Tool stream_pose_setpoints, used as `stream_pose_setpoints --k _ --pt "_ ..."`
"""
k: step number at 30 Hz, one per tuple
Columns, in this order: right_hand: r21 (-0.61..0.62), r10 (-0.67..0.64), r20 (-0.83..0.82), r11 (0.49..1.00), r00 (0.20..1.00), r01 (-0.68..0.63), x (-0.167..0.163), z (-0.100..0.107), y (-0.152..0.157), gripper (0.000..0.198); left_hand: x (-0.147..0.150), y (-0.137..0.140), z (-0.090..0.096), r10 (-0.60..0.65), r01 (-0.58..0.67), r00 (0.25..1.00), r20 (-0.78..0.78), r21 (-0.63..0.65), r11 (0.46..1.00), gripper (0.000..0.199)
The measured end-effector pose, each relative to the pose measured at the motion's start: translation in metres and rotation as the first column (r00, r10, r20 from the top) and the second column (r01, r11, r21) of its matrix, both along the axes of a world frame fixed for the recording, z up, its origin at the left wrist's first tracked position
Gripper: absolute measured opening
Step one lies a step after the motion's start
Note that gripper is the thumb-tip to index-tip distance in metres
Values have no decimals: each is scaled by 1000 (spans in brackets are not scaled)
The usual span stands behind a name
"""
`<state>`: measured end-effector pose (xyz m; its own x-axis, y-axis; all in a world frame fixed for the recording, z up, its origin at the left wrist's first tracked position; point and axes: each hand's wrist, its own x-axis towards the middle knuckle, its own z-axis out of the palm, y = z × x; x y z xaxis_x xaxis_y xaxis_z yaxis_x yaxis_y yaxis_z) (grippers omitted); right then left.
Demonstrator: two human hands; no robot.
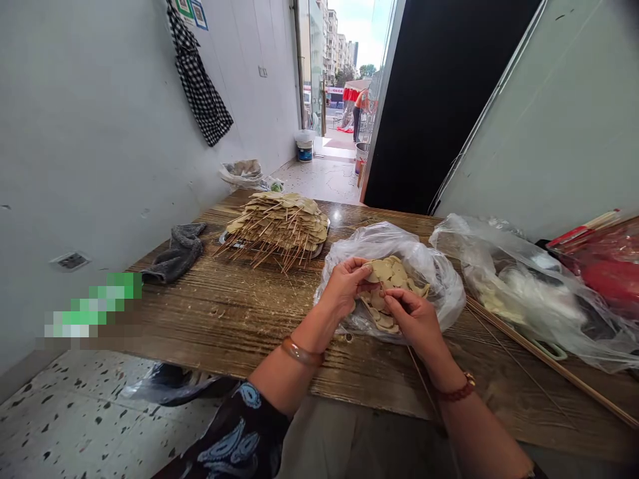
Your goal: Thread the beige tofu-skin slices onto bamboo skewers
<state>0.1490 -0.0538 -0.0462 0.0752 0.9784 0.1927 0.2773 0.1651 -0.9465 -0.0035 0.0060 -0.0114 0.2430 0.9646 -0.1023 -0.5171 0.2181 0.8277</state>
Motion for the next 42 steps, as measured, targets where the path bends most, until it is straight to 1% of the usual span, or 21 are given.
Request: stream_pose_setpoints --k 5,9,14,18,27,32,35,39,42 --pt "44 -9 47 999 999 6 -3 5 -3 26 0 -1 0 25 -24 999 -28 16 1000 39" --pt "76 -15 61 997 998 11 -3 8 -3 25 1 -2 0 14 -14 999 -35 20 1000 39" --pt "55 -11 26 998 1000 10 -3 8 -3 26 3 -3 -2 2 -2 999 -40 15 1000 39" --pt "33 -13 0 999 1000 13 -4 7 -2 27 5 -4 -2 1 1 999 -41 44 999 39" --pt "-46 -22 -114 999 993 17 -3 4 0 30 6 -4 0 61 -38 986 -158 145 989 30" --pt "-85 -20 -197 996 980 3 -3 5 0 32 6 -2 -5 118 -37 948 -295 268 963 20" --pt "-108 -8 -255 994 967 -20 -3 4 0 32 7 -1 -7 139 -11 921 -364 333 943 16" --pt "-109 -13 -327 994 945 -24 -2 4 3 31 8 -3 -4 59 77 924 -378 335 939 18" --pt "-118 -32 -405 993 914 -17 -2 4 4 32 8 -6 -1 -3 111 940 -341 299 948 24"
